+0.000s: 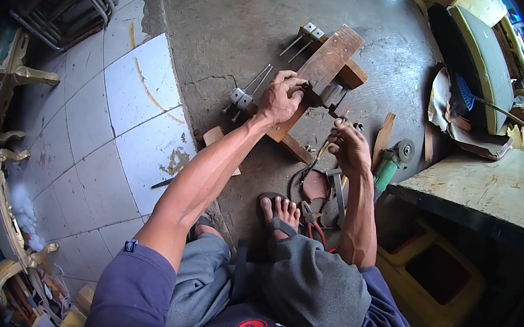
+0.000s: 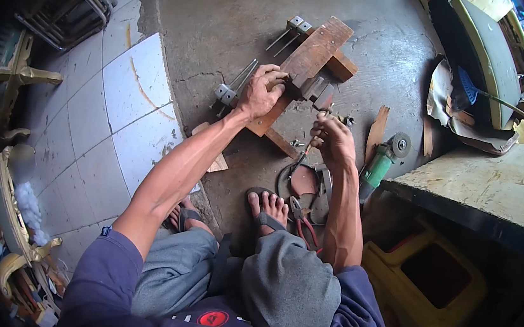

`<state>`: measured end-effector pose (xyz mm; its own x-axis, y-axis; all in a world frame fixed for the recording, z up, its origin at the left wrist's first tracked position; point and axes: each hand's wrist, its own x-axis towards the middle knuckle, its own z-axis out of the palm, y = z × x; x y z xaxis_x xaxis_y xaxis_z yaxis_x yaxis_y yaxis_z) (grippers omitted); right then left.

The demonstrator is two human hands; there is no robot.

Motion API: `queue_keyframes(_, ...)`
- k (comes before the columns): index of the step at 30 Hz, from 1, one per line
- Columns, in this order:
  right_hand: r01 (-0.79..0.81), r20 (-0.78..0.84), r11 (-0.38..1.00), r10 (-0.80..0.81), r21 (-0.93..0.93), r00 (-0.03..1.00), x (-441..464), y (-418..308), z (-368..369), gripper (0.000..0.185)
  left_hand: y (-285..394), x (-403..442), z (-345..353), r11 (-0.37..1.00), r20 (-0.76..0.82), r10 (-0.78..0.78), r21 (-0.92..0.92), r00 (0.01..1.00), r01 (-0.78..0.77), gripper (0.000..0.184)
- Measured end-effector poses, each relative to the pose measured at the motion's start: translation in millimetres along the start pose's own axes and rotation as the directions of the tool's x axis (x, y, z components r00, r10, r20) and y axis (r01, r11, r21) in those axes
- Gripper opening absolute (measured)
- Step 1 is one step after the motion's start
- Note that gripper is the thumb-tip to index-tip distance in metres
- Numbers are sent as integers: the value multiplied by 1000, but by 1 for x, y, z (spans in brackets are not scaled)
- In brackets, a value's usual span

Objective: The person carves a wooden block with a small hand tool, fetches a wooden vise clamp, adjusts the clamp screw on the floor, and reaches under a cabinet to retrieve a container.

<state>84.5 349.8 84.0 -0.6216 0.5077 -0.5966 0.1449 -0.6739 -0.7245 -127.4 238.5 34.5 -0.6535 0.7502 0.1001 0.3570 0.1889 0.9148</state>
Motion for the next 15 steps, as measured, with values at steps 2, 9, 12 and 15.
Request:
queue_keyframes(2, 246, 40, 902, -248, -354, 968, 23, 38, -15, 19, 4, -7, -1, 999, -27, 29, 42, 999, -27, 31)
queue_keyframes(9, 409, 348, -83, -690, -909, 635, 50, 4, -32, 19, 15, -6, -3, 991, -89, 90, 111, 992, -80, 33)
queue_keyframes(12, 375, 364, -177, -773, -910, 520, 60, 9, -31, 24, 15, -12, 0, 988, -101, 113, 119, 988, -101, 33)
queue_keyframes(15, 156, -339, 973, -206, -170, 918, 52, 14, -25, 23, 14, -10, -4, 982, -125, 163, 111, 979, -150, 30)
